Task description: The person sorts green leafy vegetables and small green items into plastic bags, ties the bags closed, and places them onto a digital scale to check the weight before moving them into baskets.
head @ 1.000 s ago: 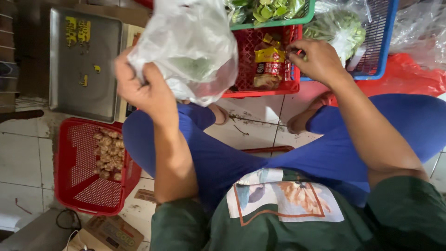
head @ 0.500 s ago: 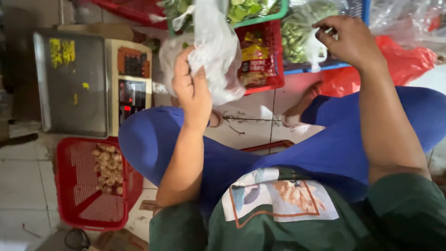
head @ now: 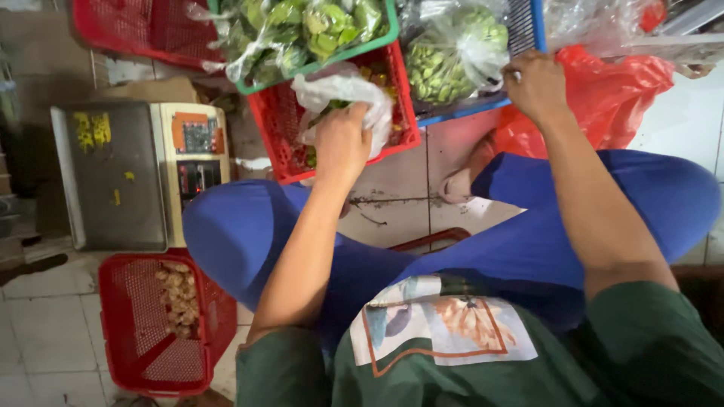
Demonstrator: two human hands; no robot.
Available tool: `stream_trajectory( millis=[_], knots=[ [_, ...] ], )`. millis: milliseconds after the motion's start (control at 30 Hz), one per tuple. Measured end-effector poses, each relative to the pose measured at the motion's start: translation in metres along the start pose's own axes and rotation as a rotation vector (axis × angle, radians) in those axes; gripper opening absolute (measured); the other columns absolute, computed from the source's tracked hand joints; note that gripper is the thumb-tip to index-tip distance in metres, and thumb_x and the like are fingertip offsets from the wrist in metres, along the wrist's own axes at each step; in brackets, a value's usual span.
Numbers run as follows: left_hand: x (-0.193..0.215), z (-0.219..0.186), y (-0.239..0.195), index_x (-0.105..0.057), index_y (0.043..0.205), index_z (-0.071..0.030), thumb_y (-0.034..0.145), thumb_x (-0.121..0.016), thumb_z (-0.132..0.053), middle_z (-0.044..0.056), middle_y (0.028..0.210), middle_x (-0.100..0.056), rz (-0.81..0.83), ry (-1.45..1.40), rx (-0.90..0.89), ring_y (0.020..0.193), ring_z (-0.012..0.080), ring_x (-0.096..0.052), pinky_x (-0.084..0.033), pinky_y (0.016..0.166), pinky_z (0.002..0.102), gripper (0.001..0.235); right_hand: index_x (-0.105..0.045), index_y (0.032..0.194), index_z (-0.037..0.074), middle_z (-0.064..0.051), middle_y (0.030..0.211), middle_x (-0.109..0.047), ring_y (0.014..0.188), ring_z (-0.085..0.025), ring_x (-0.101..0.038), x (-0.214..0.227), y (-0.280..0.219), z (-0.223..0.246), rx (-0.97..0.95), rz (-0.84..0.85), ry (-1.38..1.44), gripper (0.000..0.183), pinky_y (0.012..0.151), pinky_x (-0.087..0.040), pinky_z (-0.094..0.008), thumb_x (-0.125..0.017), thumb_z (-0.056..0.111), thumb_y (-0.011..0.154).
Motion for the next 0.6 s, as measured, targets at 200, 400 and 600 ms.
stream_trajectory(
  millis=[200, 400, 600],
  knots=[
    [-0.048, 0.002, 0.004, -0.063, 0.121, -0.007, 0.09, -0.071, -0.027, 0.02, 0.097, -0.073, 0.1, -0.08, 0.032, 0.089, 0.0406, -0.069, -0.052, 0.077, 0.052, 0.038, -0.078, 0.107, 0.013, -0.019, 0.116, -0.069, 0.102, -0.039, -0.066, -0.014, 0.005, 0.054, 0.005, 0.398, -0.079, 0.027, 0.088, -0.051, -0.056, -0.078, 0.035, 0.09],
    [-0.046, 0.0, 0.011, -0.062, 0.124, -0.006, 0.089, -0.072, -0.035, 0.021, 0.098, -0.073, 0.087, -0.117, 0.068, 0.089, 0.0411, -0.069, -0.053, 0.076, 0.051, 0.046, -0.066, 0.136, 0.006, -0.027, 0.143, -0.044, 0.123, -0.048, -0.043, 0.035, 0.029, 0.134, 0.157, 0.02, 0.06, 0.077, 0.092, -0.042, -0.06, -0.088, 0.022, 0.064],
    [-0.038, 0.003, 0.018, -0.065, 0.121, -0.006, 0.09, -0.074, -0.038, 0.02, 0.1, -0.073, 0.063, -0.102, 0.087, 0.088, 0.0401, -0.07, -0.054, 0.076, 0.05, 0.046, -0.072, 0.114, 0.01, -0.013, 0.138, -0.053, 0.128, -0.041, -0.047, 0.002, 0.046, 0.122, 0.13, 0.104, -0.028, 0.045, 0.103, -0.048, -0.05, -0.082, 0.007, 0.071]
  ],
)
Point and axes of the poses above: each hand's wrist, its own y-axis towards the middle knuckle, its own x-axis out of the back of the hand, z = x × y, the point moved 9 cm from there along y, towards the middle knuckle
